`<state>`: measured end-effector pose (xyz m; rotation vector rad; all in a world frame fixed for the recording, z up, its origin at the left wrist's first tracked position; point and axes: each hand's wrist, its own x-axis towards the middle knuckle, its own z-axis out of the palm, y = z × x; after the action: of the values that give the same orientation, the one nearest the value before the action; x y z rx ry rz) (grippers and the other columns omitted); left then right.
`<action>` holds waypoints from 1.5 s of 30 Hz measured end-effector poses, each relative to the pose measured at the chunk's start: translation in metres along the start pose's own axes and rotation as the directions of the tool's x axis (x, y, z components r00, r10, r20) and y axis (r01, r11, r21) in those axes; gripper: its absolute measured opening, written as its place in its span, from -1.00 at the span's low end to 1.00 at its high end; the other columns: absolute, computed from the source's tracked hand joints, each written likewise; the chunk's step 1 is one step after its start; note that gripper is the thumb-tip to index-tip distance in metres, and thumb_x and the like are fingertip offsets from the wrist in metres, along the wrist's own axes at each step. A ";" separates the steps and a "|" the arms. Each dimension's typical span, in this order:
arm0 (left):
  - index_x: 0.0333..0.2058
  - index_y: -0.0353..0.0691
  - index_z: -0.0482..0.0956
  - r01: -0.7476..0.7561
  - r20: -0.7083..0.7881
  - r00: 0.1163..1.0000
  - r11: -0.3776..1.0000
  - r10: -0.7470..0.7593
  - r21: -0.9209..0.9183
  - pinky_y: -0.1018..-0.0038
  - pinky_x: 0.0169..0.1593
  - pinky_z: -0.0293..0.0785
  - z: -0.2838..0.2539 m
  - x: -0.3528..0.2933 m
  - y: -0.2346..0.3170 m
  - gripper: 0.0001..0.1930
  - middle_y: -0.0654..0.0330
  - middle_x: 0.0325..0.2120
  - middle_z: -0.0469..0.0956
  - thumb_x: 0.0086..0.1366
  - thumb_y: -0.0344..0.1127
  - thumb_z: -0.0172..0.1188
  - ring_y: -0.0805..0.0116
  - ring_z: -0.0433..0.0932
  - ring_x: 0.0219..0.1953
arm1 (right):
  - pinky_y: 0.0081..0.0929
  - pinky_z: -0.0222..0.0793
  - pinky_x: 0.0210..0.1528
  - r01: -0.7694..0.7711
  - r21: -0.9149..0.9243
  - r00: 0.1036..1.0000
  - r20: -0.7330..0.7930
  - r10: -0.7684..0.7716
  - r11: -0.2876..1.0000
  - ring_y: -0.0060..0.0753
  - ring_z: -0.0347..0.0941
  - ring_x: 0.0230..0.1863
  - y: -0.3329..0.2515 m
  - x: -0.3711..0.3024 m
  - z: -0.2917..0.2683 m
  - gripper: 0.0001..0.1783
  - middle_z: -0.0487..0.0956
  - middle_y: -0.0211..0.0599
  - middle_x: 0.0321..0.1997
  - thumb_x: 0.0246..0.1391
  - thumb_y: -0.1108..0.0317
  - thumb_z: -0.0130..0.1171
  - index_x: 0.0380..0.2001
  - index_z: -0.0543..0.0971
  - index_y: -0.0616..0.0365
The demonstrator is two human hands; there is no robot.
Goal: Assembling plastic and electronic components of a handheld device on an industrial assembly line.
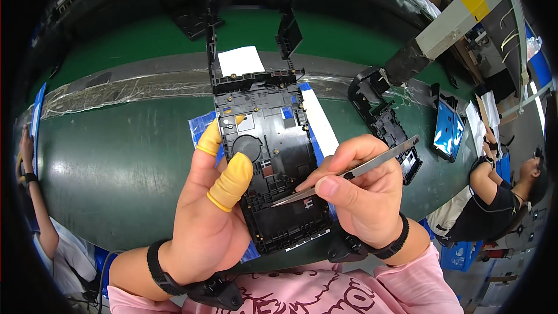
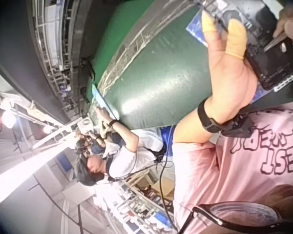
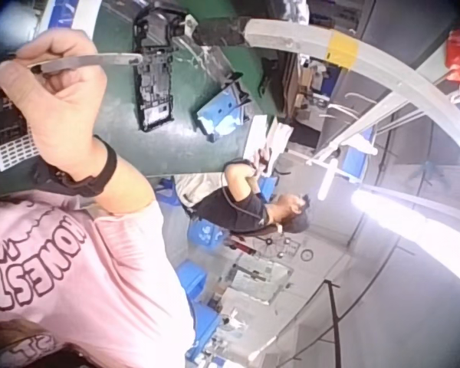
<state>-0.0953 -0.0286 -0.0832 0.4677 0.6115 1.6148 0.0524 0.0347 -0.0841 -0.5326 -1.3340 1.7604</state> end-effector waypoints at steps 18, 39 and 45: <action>0.06 -0.14 0.08 -0.014 -0.031 0.999 0.999 0.015 0.032 0.35 0.00 0.28 -0.001 -0.001 0.000 -0.55 0.14 -0.05 0.28 0.20 -0.25 -0.07 0.29 0.31 -0.02 | -0.74 0.39 -0.39 0.042 -0.048 0.999 -0.009 -0.043 0.998 -0.56 0.45 -0.39 0.003 -0.001 0.001 -0.78 0.46 -0.23 -0.41 -0.16 0.68 0.08 -0.36 0.36 0.34; 0.04 -0.30 0.07 -0.385 -0.030 0.917 0.900 0.399 0.204 0.35 0.00 0.28 -0.037 0.023 0.062 -0.52 0.08 -0.11 0.30 0.11 -0.46 -0.10 0.20 0.35 -0.10 | -0.84 0.20 -0.69 -0.161 -0.103 0.986 -0.054 0.156 0.982 -0.73 0.31 -0.65 0.033 0.037 -0.024 -0.89 0.44 -0.35 -0.60 -0.12 0.51 0.11 -0.47 0.41 0.28; -0.15 -0.29 0.33 -0.396 -0.111 0.914 0.917 0.390 -0.042 0.40 -0.07 0.34 -0.050 0.022 0.068 -0.75 0.17 -0.20 0.40 0.23 -0.33 -0.14 0.33 0.40 -0.15 | -0.78 0.26 -0.67 -0.204 -0.108 0.978 -0.074 0.197 0.973 -0.65 0.36 -0.65 0.044 0.048 -0.018 -0.87 0.45 -0.30 -0.61 -0.14 0.55 0.11 -0.45 0.41 0.32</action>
<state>-0.1814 -0.0180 -0.0800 0.4862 0.5623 2.0462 0.0232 0.0803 -0.1239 -0.8057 -1.3830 1.8193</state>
